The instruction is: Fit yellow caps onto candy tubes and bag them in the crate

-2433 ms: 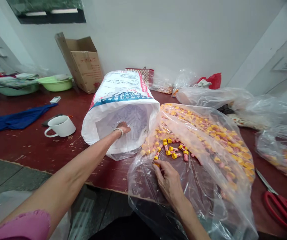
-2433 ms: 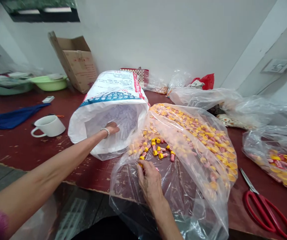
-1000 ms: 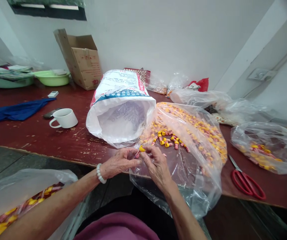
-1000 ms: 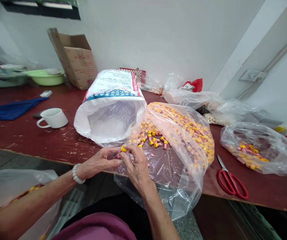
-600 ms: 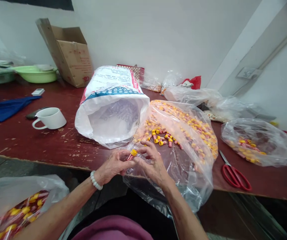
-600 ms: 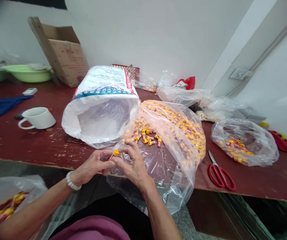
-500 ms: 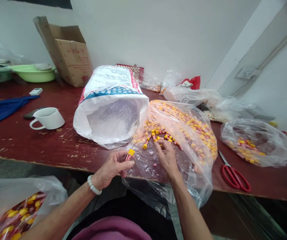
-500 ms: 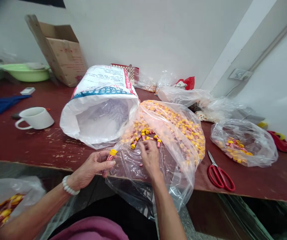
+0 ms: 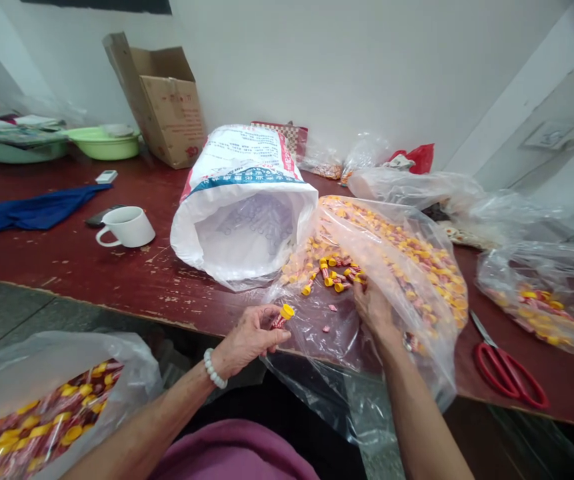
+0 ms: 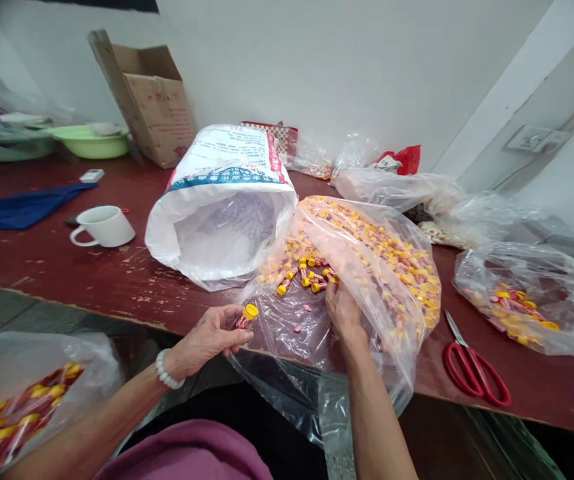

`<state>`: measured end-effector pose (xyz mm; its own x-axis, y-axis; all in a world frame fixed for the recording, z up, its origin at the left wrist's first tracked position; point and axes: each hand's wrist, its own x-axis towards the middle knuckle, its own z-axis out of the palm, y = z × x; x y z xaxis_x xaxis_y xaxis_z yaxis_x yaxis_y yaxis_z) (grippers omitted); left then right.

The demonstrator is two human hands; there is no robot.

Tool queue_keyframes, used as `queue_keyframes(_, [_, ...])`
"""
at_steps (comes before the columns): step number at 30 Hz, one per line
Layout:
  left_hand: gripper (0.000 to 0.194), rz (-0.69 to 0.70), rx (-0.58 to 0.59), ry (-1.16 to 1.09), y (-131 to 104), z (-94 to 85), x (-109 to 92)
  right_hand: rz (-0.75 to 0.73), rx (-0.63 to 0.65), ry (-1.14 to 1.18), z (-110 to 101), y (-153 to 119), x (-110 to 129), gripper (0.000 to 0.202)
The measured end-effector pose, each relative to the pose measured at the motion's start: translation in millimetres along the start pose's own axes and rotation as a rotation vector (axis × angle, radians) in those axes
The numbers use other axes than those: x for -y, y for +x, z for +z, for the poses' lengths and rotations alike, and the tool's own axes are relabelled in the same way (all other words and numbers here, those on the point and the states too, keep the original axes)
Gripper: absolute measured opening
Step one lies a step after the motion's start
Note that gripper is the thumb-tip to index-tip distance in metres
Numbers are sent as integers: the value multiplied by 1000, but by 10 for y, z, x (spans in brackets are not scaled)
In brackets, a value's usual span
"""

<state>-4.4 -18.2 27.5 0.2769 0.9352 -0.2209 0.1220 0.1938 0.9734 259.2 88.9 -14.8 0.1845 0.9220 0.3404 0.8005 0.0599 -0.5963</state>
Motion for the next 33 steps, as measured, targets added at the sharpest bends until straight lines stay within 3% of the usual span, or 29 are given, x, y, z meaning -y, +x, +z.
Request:
queue_keyframes(3, [28, -6, -3, 4, 31, 40, 28, 41, 21, 125, -21, -115, 145, 38])
queue_keyframes(6, [30, -20, -3, 29, 70, 79, 37, 36, 79, 285, -57, -280, 443, 41])
queue_keyframes(10, [24, 4, -24, 71, 80, 132, 15, -61, 179, 656, -59, -649, 954, 25])
queue_keyframes(13, [20, 73, -2, 66, 51, 159, -4, -185, 247, 654, -36, -879, 1175, 13])
queue_keyframes(16, [15, 73, 10, 67, 16, 162, -23, -267, 287, 563, -70, -946, 1184, 10])
queue_keyframes(21, [20, 24, 22, 66, 29, 143, -7, -268, 292, 598, -216, -895, 1084, 13])
queue_keyframes(25, [12, 168, -10, 107, 102, 130, 59, -441, 439, 453, -261, -898, 1096, 13])
queue_keyframes(31, [9, 179, -12, 43, 126, 93, 5, -462, 249, 429, -314, -914, 1156, 19])
queue_keyframes(33, [11, 210, 6, -6, 104, 85, -32, -527, 272, 406, -320, -951, 1198, 23])
